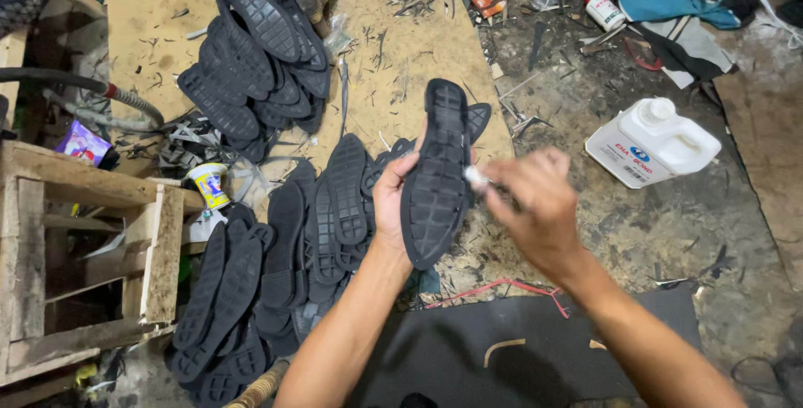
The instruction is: The person repeatedly wipes the bottom of black shoe soles with a white cloth, dipping the cloth into a small container between applications. The person handles multiple soles one at a time, turning them over and wiping different areas of the tread pattern.
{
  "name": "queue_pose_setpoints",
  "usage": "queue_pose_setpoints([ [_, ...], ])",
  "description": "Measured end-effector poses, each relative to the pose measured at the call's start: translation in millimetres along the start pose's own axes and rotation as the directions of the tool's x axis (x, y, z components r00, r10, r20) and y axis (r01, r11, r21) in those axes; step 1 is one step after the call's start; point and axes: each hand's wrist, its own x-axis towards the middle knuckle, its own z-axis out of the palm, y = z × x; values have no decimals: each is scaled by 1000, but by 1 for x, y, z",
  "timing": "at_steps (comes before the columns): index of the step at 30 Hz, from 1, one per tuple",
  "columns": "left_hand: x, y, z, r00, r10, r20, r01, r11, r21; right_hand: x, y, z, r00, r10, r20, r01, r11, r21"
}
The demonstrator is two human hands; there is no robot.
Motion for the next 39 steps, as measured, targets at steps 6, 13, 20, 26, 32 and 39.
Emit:
queue_pose_setpoints([
  [6, 11, 5, -3, 964, 96, -249, -80, 994, 73, -19, -44, -6, 985, -133, 106, 115, 980, 165],
  [13, 15, 1, -4, 969, 116, -217, -115, 993, 19, -17, -49, -7, 987, -149, 52, 144, 985, 96],
  [20, 11, 1, -6, 967, 155, -204, -141, 987, 81, -37, -55, -2, 974, -192, 124, 167, 968, 186],
  [26, -3, -13, 2, 995, 12, -97, 2, 990, 139, 3, -30, -10, 985, -161, 60, 148, 974, 172],
  [32, -9, -15, 10, 987, -146, 68, 143, 989, 44, 31, -18, -16, 992, -122, 27, 118, 987, 110],
  [39, -13, -18, 19, 989, -142, 33, 134, 975, 177, 3, -8, -12, 993, -113, 29, 107, 983, 150],
])
